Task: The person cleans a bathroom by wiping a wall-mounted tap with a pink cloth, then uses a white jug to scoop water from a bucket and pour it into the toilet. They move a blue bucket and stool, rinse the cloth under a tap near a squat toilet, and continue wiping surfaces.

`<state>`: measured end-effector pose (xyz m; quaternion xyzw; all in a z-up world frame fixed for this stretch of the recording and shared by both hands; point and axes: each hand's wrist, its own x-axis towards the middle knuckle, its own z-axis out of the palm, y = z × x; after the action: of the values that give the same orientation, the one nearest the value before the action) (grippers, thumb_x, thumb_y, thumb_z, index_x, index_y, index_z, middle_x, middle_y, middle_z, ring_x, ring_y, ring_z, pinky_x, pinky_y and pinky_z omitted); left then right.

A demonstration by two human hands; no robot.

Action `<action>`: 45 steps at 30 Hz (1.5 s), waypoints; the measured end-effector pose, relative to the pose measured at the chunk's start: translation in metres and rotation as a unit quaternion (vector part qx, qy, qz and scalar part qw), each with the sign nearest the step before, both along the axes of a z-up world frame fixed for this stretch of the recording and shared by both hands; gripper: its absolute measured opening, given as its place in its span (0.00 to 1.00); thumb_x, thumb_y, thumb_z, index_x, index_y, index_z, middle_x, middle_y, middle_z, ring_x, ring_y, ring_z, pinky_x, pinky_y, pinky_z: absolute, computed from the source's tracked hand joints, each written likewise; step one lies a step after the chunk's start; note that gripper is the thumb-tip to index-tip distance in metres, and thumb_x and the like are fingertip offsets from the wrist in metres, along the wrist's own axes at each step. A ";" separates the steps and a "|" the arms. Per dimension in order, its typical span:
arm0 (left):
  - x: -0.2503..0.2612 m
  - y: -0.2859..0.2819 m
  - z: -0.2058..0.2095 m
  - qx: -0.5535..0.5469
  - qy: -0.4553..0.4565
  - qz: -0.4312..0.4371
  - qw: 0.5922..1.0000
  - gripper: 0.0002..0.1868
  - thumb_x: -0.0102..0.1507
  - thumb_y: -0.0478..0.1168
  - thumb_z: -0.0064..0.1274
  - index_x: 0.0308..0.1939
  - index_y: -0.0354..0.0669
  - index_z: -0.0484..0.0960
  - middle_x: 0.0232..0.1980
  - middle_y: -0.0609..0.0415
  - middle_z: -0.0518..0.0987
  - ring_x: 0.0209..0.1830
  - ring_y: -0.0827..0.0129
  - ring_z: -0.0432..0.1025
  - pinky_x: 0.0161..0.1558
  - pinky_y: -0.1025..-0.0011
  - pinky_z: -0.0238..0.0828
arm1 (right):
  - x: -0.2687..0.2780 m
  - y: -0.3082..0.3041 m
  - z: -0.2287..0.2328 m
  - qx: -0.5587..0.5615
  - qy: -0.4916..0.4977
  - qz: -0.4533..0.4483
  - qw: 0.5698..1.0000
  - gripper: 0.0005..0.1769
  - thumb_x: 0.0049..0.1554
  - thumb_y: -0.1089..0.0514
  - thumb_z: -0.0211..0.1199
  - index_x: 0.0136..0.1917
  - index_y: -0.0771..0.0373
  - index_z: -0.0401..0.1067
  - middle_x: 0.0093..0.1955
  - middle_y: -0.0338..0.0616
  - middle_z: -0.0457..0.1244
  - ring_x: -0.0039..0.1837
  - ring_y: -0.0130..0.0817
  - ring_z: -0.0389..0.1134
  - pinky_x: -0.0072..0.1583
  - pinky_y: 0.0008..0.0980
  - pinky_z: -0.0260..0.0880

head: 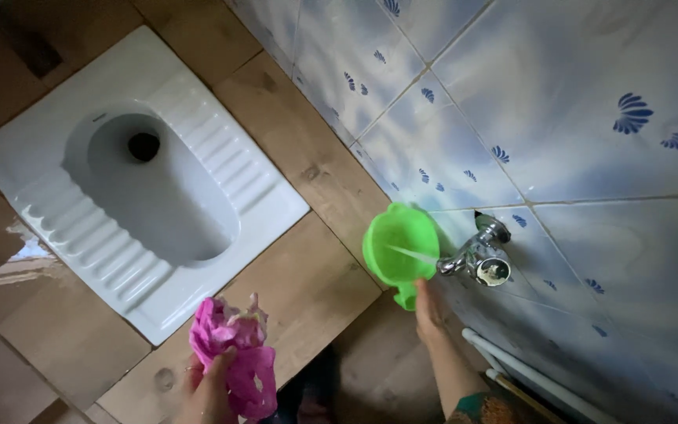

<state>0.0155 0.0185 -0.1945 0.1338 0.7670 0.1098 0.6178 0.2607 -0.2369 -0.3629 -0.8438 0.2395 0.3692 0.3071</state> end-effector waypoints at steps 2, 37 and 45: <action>0.010 0.002 0.017 -0.026 0.005 0.000 1.000 0.26 0.63 0.29 0.49 0.66 0.44 0.74 0.60 0.31 0.77 0.57 0.36 0.73 0.55 0.40 0.73 | 0.003 -0.003 -0.007 -0.066 0.015 -0.071 0.995 0.24 0.58 0.45 0.55 0.63 0.61 0.66 0.58 0.51 0.58 0.57 0.48 0.59 0.54 0.49 0.61; -0.018 -0.020 -0.042 0.031 0.022 -0.012 0.999 0.20 0.61 0.33 0.54 0.58 0.41 0.78 0.49 0.37 0.81 0.46 0.45 0.76 0.43 0.49 0.73 | 0.098 0.033 -0.006 0.516 0.396 0.108 0.752 0.22 0.66 0.45 0.53 0.59 0.65 0.73 0.58 0.48 0.69 0.57 0.39 0.72 0.59 0.37 0.73; -0.010 -0.019 -0.037 0.019 0.009 0.015 1.000 0.23 0.62 0.30 0.49 0.62 0.42 0.75 0.58 0.39 0.78 0.59 0.46 0.73 0.58 0.45 0.71 | 0.101 0.026 -0.008 0.391 0.385 0.114 0.828 0.23 0.66 0.48 0.52 0.64 0.67 0.74 0.59 0.51 0.70 0.59 0.40 0.72 0.61 0.36 0.72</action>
<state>0.0059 -0.0001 -0.2314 0.1349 0.7724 0.1322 0.6064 0.3621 -0.2108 -0.3707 -0.4638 0.0761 0.7590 0.4506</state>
